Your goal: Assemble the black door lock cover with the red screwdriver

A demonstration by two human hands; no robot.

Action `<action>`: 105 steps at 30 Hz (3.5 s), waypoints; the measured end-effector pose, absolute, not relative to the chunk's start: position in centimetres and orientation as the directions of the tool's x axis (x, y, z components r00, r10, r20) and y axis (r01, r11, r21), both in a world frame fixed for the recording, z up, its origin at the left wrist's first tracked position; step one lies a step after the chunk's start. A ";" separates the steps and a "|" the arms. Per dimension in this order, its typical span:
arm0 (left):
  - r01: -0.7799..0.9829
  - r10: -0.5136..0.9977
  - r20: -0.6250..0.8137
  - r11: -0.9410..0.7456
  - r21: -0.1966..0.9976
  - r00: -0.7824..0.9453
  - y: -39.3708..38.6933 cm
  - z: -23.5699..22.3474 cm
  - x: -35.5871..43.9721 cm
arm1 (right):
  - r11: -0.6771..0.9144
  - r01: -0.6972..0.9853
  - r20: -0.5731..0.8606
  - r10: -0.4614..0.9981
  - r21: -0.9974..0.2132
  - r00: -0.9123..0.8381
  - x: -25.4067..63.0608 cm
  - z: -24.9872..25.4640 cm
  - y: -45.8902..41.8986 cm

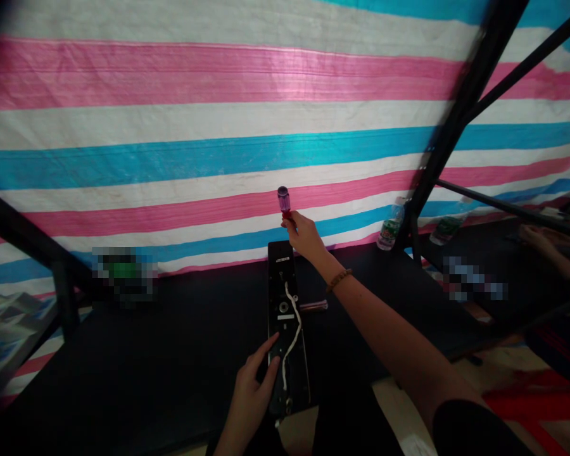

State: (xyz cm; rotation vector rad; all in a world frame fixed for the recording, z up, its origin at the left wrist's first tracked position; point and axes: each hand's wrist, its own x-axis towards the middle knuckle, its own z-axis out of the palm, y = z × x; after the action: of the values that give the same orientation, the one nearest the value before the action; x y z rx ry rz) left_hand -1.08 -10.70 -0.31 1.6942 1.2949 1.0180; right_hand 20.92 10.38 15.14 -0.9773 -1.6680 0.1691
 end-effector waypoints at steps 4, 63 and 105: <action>0.383 0.974 0.143 -0.201 0.901 0.176 -10.8 -0.6 -1.1 | 0.659 0.468 0.744 0.668 -0.589 -0.004 21.1 14.6 10.8; 0.395 0.967 0.169 -0.234 0.888 0.193 -11.2 -0.4 -0.9 | 0.556 0.515 0.706 0.694 -0.652 0.144 20.8 16.0 12.3; 0.410 0.968 0.193 -0.244 0.879 0.162 -11.0 0.0 -0.8 | 0.638 0.389 0.728 0.670 -0.665 0.145 21.1 15.5 11.1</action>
State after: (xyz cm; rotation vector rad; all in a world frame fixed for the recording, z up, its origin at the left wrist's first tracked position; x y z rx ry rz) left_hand -0.83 -11.03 0.03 1.7604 1.3162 1.0425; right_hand 21.08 11.12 15.55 -0.9388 -1.4722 0.2528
